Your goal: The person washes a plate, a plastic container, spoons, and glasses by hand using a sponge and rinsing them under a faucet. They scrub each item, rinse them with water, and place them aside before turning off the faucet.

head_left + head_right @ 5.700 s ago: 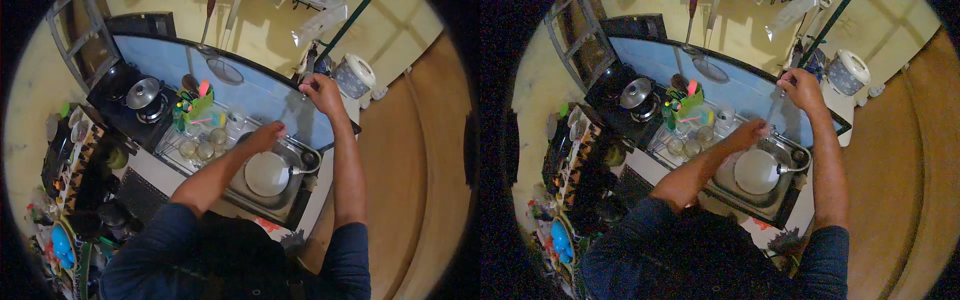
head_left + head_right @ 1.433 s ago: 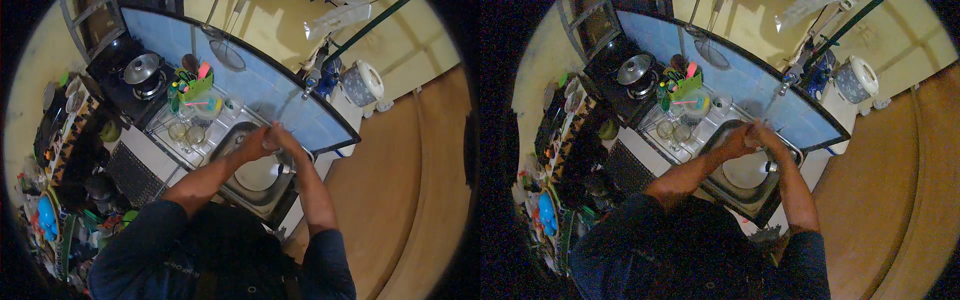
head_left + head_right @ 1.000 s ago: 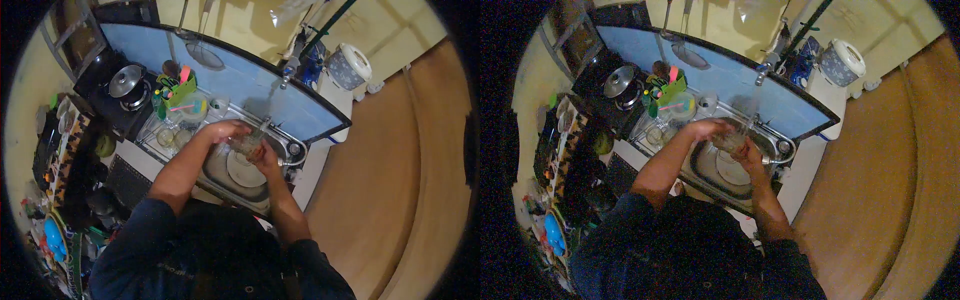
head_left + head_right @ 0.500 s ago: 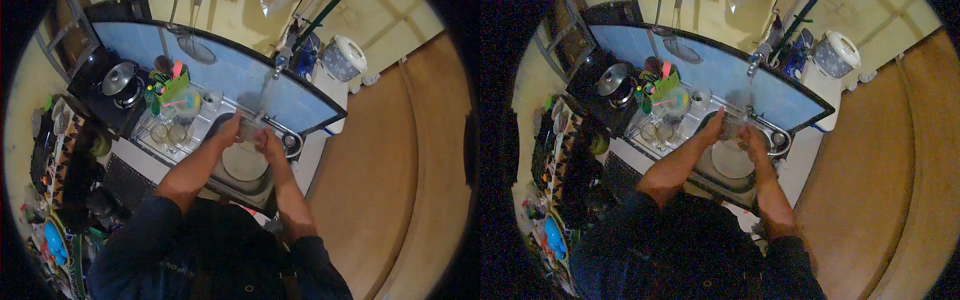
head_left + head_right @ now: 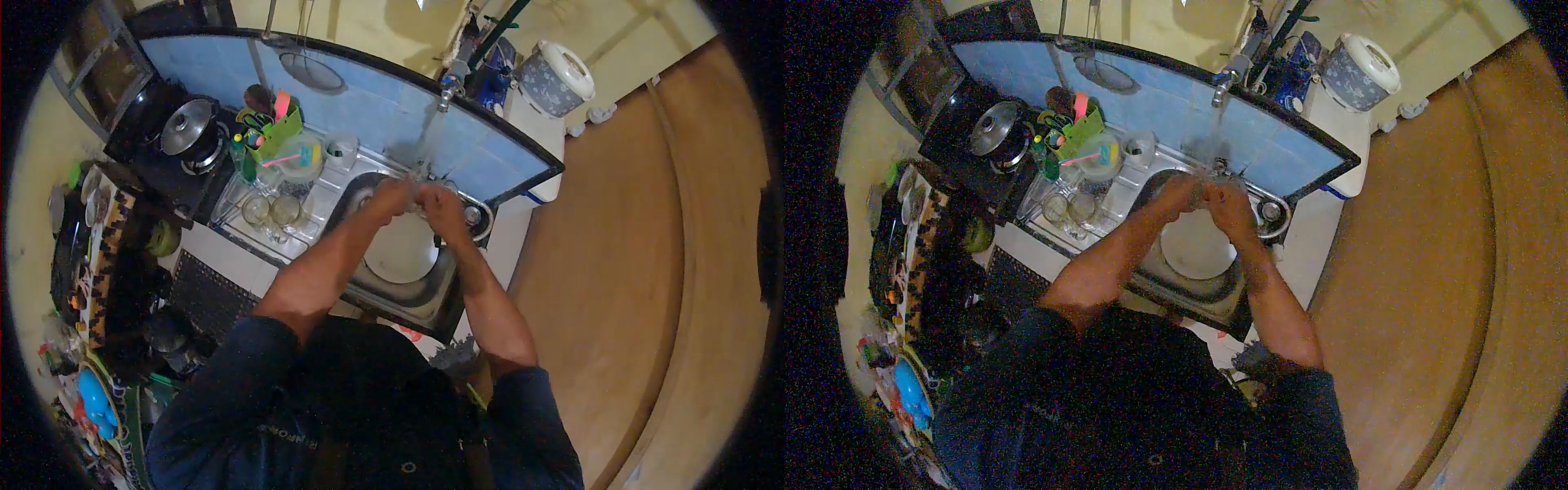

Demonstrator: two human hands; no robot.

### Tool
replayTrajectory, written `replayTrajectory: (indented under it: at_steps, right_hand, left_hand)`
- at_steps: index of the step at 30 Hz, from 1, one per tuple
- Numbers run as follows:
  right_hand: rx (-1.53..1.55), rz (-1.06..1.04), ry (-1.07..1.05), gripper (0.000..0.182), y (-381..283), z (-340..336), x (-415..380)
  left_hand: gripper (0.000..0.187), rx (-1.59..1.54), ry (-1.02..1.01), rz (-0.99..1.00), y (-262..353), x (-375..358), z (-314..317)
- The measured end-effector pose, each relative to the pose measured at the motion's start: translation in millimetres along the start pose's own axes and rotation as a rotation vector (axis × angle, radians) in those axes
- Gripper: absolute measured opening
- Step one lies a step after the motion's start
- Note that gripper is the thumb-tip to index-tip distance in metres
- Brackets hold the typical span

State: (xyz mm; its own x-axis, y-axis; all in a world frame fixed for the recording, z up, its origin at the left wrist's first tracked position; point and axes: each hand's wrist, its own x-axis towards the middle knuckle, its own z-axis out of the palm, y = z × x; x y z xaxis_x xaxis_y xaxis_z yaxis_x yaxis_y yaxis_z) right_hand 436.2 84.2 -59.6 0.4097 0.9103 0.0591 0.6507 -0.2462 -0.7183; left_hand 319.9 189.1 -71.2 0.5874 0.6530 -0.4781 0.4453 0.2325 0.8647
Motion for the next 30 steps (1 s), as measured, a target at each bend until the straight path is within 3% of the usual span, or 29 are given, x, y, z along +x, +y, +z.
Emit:
replayTrajectory:
  at_steps: [1, 2, 4, 5, 7, 8, 10, 11, 13, 14, 16, 18, 20, 21, 24, 26, 27, 28, 29, 30]
  right_hand:
    - [0.0, -0.043, 0.023, 0.039, 0, -3, 1]
    - [0.002, -0.089, 0.047, 0.04, 0, -5, 3]
    - [-0.02, -0.056, -0.028, 0.04, 0, -12, 7]
    - [-0.051, -0.033, -0.101, 0.041, -3, -16, 13]
    - [-0.12, -0.125, -0.144, 0.042, -9, -18, 20]
    - [-0.192, -0.219, -0.186, 0.042, -14, -19, 25]
    - [-0.243, -0.2, -0.246, 0.046, -31, -15, 27]
    - [-0.3, -0.181, -0.301, 0.051, -40, -14, 31]
    - [-0.316, -0.216, -0.315, 0.056, -56, -17, 33]
    - [-0.326, -0.238, -0.322, 0.062, -61, -17, 35]
    - [-0.297, -0.198, -0.395, 0.066, -58, -14, 41]
    - [-0.27, -0.151, -0.463, 0.069, -55, -14, 46]
    - [-0.219, 0.171, -0.44, 0.07, -56, -15, 52]
    - [-0.226, 0.164, -0.446, 0.07, -61, -14, 51]
    - [0.0, 0.115, -0.522, 0.071, -59, -8, 50]
    - [-0.628, -0.421, -0.505, 0.073, -22, 8, 68]
    - [-0.63, -0.425, -0.509, 0.073, -28, 4, 65]
    - [-0.232, -0.045, -0.597, 0.069, -38, -4, 55]
    - [0.173, 0.335, -0.651, 0.064, -46, -9, 47]
    - [0.173, 0.331, -0.654, 0.064, -49, -9, 43]
  left_hand:
    - [0.045, 0.099, -0.136, 0.131, -14, 16, 2]
    - [0.045, 0.101, -0.133, 0.133, -32, 37, 3]
    - [0.048, 0.072, -0.107, 0.469, -56, 55, 1]
    - [0.048, 0.074, -0.107, 0.471, -57, 50, 0]
    - [0.06, 0.537, 0.142, 1.108, -31, 1, -9]
    - [0.06, 0.54, 0.15, 1.109, -28, 3, -11]
    - [0.079, 0.185, -0.053, 0.938, -25, 7, -8]
    - [0.079, 0.183, -0.04, 0.938, -23, 9, -9]
    - [0.083, -0.1, -0.143, 0.724, -20, 13, -12]
    - [0.083, -0.102, -0.127, 0.726, -29, 23, -10]
    - [0.084, 0.252, 0.02, 1.019, -68, 64, 3]
    - [0.084, 0.186, 0.059, 0.965, -72, 58, 14]
    - [0.083, 0.12, 0.097, 0.916, -69, 50, 14]
    - [0.083, 0.071, 0.096, 0.905, -61, 40, 11]
    - [0.084, -0.088, 0.008, 0.837, -44, 17, 6]
    - [0.085, -0.195, -0.074, 0.787, -34, 10, -2]
    - [0.085, 0.1, 0.051, 0.827, -32, 7, -5]
    - [0.084, 0.394, 0.176, 0.85, -34, 6, -6]
    - [0.084, 0.392, 0.179, 0.847, -36, 3, -2]
    - [0.082, 0.143, 0.11, 0.825, -38, -1, 3]
